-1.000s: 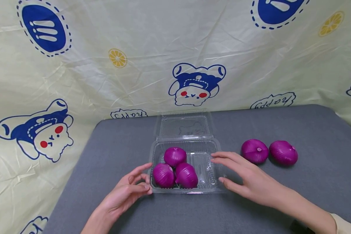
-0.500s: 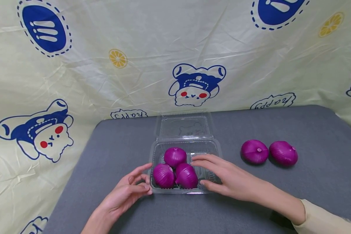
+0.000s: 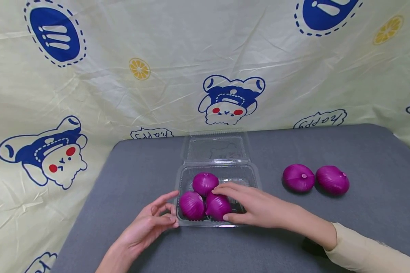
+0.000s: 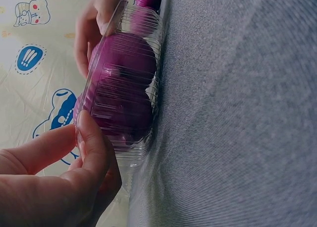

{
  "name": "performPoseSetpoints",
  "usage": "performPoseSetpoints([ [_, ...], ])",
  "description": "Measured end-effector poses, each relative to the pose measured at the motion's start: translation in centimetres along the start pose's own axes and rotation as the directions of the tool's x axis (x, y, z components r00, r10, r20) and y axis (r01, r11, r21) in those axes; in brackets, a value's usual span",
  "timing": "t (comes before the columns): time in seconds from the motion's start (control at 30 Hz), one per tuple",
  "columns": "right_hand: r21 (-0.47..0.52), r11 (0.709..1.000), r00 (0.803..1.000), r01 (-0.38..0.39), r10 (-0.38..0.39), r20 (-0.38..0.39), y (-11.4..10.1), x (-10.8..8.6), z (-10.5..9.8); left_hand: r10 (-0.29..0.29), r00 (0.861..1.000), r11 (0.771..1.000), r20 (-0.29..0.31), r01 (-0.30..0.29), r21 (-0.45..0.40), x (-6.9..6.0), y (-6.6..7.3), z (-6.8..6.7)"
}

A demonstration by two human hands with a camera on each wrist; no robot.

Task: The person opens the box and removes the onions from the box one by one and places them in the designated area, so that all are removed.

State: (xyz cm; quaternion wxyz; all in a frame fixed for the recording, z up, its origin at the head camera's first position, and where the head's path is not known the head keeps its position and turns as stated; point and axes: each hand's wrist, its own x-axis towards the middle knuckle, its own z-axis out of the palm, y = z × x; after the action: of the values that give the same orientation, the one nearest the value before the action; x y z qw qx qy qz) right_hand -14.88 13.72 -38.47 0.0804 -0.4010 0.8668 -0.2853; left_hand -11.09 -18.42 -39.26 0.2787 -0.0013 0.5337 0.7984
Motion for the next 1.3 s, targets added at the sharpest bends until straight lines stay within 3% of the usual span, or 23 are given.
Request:
performPoseSetpoints([
  [0.43,0.086,0.995,0.997,-0.050,0.045,0.056,0.6,1.1,0.2,0.000,1.000,1.000,-0.006,0.000,0.000,-0.1,0.0,-0.1],
  [0.63,0.161,0.983,0.995,-0.086,0.078,0.060,0.6,1.2,0.0,0.009,1.000,1.000,0.002,-0.009,-0.004,0.0,-0.1,-0.1],
  [0.83,0.233,0.967,0.994,-0.105,0.095,0.057,0.9,1.2,0.0,-0.016,0.999,1.000,-0.029,0.016,-0.008,0.0,0.0,0.0],
  [1.3,0.276,0.960,0.998,-0.047,0.054,-0.017,1.1,1.2,0.1,0.001,1.000,1.000,-0.017,-0.001,-0.018,0.0,0.0,0.0],
])
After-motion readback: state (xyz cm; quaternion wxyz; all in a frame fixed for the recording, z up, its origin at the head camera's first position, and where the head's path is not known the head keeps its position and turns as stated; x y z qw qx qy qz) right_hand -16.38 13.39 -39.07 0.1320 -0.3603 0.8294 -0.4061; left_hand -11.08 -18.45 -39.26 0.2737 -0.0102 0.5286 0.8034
